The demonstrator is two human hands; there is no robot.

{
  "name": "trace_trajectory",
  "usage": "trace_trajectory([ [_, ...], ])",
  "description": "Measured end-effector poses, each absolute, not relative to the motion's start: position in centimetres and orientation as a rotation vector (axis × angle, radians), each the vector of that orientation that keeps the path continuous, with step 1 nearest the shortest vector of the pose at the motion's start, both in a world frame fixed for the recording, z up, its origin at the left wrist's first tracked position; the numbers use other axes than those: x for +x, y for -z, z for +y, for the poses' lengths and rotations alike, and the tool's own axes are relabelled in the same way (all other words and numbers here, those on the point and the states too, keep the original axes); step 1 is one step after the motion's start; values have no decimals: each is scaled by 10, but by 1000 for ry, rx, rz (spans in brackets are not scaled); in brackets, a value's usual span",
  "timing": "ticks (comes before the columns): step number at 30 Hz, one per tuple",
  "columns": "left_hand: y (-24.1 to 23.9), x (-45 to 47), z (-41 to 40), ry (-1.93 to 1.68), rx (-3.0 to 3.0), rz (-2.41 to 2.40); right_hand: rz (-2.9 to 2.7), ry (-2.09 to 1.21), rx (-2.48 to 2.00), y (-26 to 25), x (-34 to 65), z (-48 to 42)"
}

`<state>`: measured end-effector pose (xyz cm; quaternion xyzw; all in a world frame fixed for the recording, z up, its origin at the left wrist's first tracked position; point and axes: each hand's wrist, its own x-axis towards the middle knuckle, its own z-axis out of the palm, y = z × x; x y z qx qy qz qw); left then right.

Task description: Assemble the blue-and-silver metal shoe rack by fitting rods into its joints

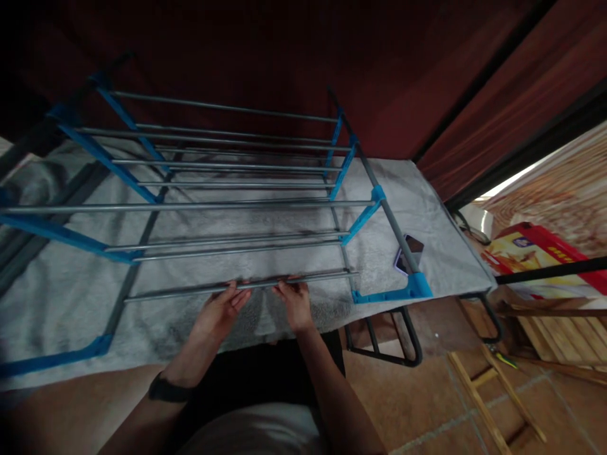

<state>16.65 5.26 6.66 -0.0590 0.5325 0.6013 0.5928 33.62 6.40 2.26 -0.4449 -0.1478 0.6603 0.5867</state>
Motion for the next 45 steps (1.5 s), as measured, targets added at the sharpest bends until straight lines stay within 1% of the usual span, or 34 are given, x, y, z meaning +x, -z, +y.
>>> trace_trajectory([
  [10,-68,162,53,-1351,-168,1314,-292,-1538,-1005,-29,340,65],
  [15,-69,161,51,-1366,-162,1318,-284,-1487,-1064,-25,336,65],
  [25,-71,121,42,-1590,-220,1437,-320,-1450,-1069,-19,342,63],
  [34,-77,78,32,-1791,-251,1397,-356,-1413,-1062,-12,349,60],
  [45,-66,70,28,-1806,-183,1402,-413,-1401,-1053,-10,354,60],
])
